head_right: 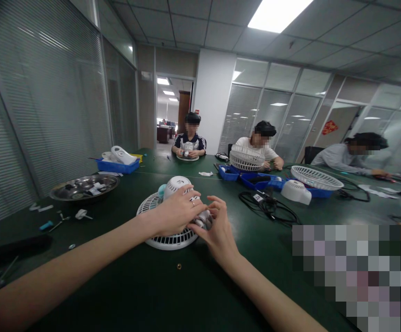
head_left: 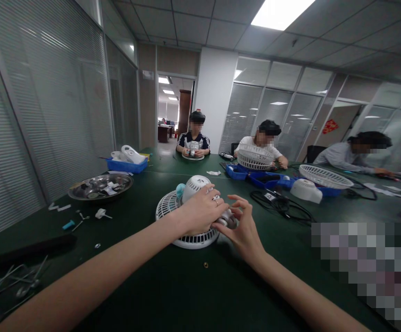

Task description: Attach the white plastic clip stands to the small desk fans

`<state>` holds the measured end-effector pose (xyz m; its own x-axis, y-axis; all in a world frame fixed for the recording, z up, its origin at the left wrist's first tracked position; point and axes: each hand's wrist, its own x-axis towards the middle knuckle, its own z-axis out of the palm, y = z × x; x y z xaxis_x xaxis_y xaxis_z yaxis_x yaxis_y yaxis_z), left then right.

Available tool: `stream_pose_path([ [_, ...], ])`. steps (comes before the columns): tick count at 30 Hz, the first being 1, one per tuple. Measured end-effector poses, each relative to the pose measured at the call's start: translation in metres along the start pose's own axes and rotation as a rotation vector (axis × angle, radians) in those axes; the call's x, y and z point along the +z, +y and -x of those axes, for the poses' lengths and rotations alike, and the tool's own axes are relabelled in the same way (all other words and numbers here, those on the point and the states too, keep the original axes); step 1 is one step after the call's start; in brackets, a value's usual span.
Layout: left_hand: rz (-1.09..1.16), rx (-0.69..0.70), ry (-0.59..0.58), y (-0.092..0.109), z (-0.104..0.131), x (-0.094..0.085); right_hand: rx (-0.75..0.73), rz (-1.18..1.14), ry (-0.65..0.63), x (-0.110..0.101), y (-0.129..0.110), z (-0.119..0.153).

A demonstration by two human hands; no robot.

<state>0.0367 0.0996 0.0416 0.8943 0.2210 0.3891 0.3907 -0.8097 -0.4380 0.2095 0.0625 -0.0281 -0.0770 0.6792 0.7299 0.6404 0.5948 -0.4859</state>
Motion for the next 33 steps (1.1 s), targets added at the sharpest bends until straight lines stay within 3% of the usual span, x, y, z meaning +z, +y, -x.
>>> stream_pose_path([
  [7,0.064,0.012,-0.046,0.0,0.001,-0.006,0.08,0.072,-0.191,-0.011,-0.01,-0.007],
  [12,0.115,0.044,-0.115,0.0,0.003,-0.02,0.097,0.016,-0.154,-0.012,-0.019,-0.006],
  [16,0.15,0.042,-0.093,0.002,0.012,-0.026,0.129,-0.119,-0.238,-0.015,-0.021,0.003],
  [19,0.163,0.056,-0.081,0.003,0.025,-0.031,0.051,-0.09,-0.112,-0.019,-0.027,0.01],
  [21,0.154,0.055,-0.091,0.004,0.036,-0.037,-0.101,-0.037,-0.074,-0.022,-0.033,0.013],
  [22,0.143,0.051,-0.097,0.005,0.042,-0.041,-0.202,-0.013,-0.138,-0.024,-0.037,0.015],
  [24,0.11,0.04,-0.106,0.006,0.054,-0.046,-0.372,0.035,-0.384,-0.027,-0.047,0.017],
  [27,0.061,-0.008,-0.087,0.007,0.076,-0.045,-0.432,0.086,-0.686,-0.029,-0.061,0.019],
  [33,0.082,-0.218,-0.045,-0.006,0.119,-0.03,-0.295,0.046,-0.812,-0.027,-0.06,0.016],
])
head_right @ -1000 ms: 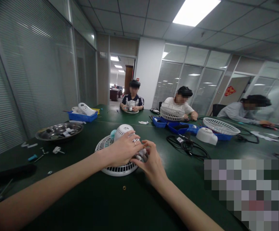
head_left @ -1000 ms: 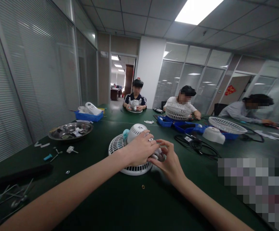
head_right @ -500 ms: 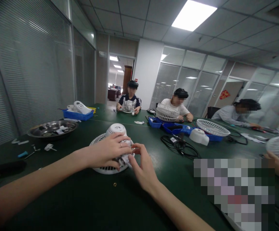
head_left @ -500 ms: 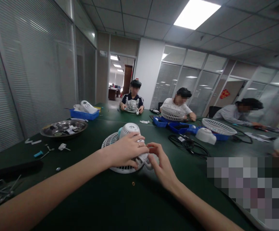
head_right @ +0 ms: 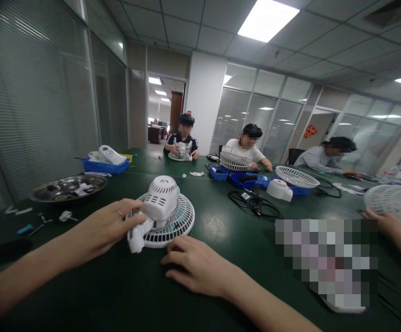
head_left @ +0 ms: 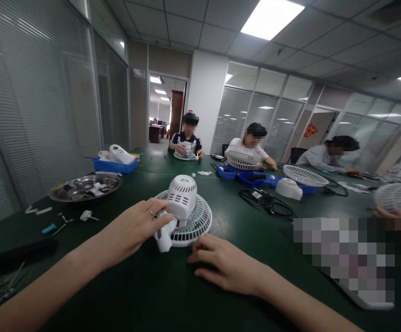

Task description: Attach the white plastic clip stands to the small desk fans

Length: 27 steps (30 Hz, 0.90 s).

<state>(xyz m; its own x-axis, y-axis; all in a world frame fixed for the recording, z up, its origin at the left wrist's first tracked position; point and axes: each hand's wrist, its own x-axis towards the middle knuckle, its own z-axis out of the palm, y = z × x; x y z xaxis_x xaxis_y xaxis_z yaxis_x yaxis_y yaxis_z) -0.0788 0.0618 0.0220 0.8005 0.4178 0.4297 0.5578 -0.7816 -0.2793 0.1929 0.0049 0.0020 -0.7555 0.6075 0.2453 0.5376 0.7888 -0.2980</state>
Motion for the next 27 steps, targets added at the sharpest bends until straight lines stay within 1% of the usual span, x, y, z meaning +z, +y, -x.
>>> stream_pose_path([
  [2,0.051,-0.138,-0.001,-0.01,0.007,0.001,0.03,-0.1,-0.004,0.001,0.008,-0.002],
  [4,0.16,-0.296,-0.039,-0.018,0.011,0.003,0.056,-0.188,-0.002,0.004,0.014,-0.003],
  [6,0.341,-0.457,-0.106,-0.023,0.012,0.006,0.081,-0.24,0.011,0.006,0.018,-0.005],
  [8,0.538,-0.58,-0.168,-0.026,0.012,0.009,0.106,-0.269,0.025,0.008,0.021,-0.006],
  [9,0.618,-0.632,-0.18,-0.027,0.012,0.011,0.115,-0.278,0.026,0.009,0.022,-0.006],
  [12,0.797,-0.783,-0.156,-0.027,0.01,0.012,0.137,-0.292,0.019,0.01,0.024,-0.006],
  [14,0.865,-0.869,-0.141,-0.025,0.009,0.01,0.147,-0.3,0.02,0.011,0.026,-0.007],
  [16,0.845,-0.896,-0.175,-0.022,0.007,0.008,0.152,-0.311,0.022,0.012,0.028,-0.007],
  [19,0.688,-0.841,-0.27,-0.018,0.006,0.006,0.161,-0.319,0.019,0.014,0.03,-0.008],
  [21,0.653,-0.818,-0.303,-0.017,0.006,0.005,0.166,-0.323,0.007,0.015,0.031,-0.008],
  [23,0.696,-0.826,-0.293,-0.016,0.006,0.005,0.165,-0.331,-0.005,0.015,0.032,-0.008],
  [27,0.786,-0.84,-0.238,-0.015,0.005,0.006,0.164,-0.357,-0.024,0.013,0.032,-0.01],
])
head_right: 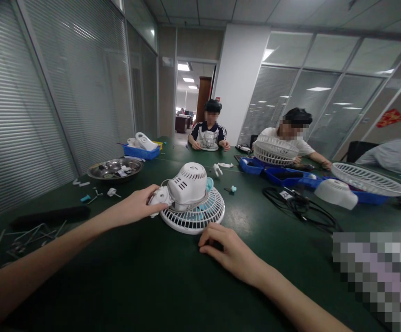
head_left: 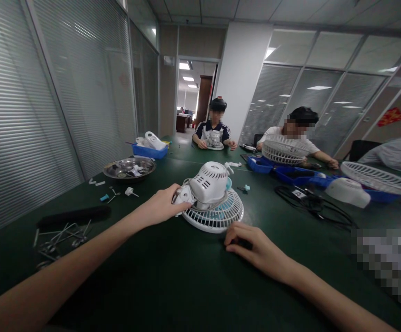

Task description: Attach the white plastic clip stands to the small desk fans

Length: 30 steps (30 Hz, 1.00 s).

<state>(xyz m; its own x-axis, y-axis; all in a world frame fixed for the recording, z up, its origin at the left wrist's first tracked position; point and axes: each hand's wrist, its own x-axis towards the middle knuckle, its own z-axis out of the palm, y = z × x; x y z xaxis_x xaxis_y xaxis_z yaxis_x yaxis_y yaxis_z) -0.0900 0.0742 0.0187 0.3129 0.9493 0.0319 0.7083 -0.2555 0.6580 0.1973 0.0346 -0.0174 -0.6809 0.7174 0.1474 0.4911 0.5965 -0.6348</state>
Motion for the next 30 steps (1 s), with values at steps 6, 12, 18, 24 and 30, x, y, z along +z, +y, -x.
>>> stream_pose_path([
  [6,0.009,0.019,0.127,-0.004,0.0,0.006,-0.001,0.009,-0.003,0.0,-0.001,-0.001],
  [12,-0.046,0.054,0.179,-0.006,-0.002,0.009,0.009,0.002,-0.013,0.0,-0.001,0.0],
  [18,0.102,0.121,0.191,-0.007,-0.005,0.013,0.002,0.01,-0.022,0.001,0.0,0.0],
  [24,0.222,0.061,0.259,-0.017,-0.013,0.014,-0.08,0.098,0.103,-0.003,-0.006,-0.007],
  [30,0.258,0.099,0.227,-0.019,-0.015,0.012,-0.293,0.3,0.31,-0.03,-0.042,-0.059],
])
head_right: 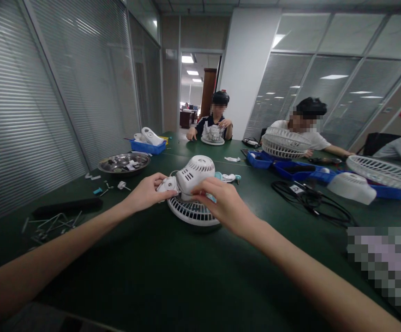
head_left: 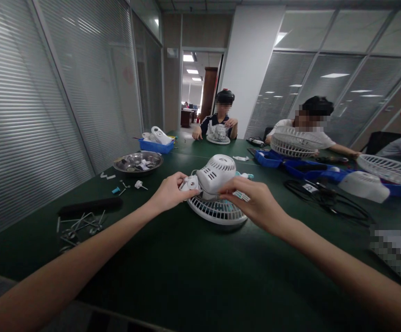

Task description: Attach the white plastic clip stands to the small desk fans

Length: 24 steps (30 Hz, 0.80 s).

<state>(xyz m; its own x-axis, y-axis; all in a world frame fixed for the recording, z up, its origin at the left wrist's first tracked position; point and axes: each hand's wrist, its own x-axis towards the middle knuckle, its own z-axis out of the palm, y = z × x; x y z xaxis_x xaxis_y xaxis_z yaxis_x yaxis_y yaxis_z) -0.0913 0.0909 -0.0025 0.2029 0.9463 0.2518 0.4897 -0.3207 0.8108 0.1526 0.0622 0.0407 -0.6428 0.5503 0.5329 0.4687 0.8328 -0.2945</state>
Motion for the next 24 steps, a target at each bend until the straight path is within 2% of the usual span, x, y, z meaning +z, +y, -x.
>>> stream_pose_path([
  [3,-0.004,0.078,0.003,0.002,0.003,0.001,-0.101,0.125,-0.017,0.002,0.001,-0.042],
  [7,-0.038,0.088,0.038,0.0,0.003,0.002,-0.224,0.252,-0.176,0.016,0.006,-0.075],
  [11,-0.085,0.088,0.062,0.0,0.003,0.002,-0.221,0.297,-0.2,0.024,0.009,-0.082],
  [17,-0.158,0.095,0.085,0.004,0.008,0.0,-0.201,0.331,-0.237,0.021,0.004,-0.086],
  [24,-0.227,0.136,0.087,0.009,0.009,-0.002,-0.268,0.381,-0.398,0.016,-0.003,-0.098],
])
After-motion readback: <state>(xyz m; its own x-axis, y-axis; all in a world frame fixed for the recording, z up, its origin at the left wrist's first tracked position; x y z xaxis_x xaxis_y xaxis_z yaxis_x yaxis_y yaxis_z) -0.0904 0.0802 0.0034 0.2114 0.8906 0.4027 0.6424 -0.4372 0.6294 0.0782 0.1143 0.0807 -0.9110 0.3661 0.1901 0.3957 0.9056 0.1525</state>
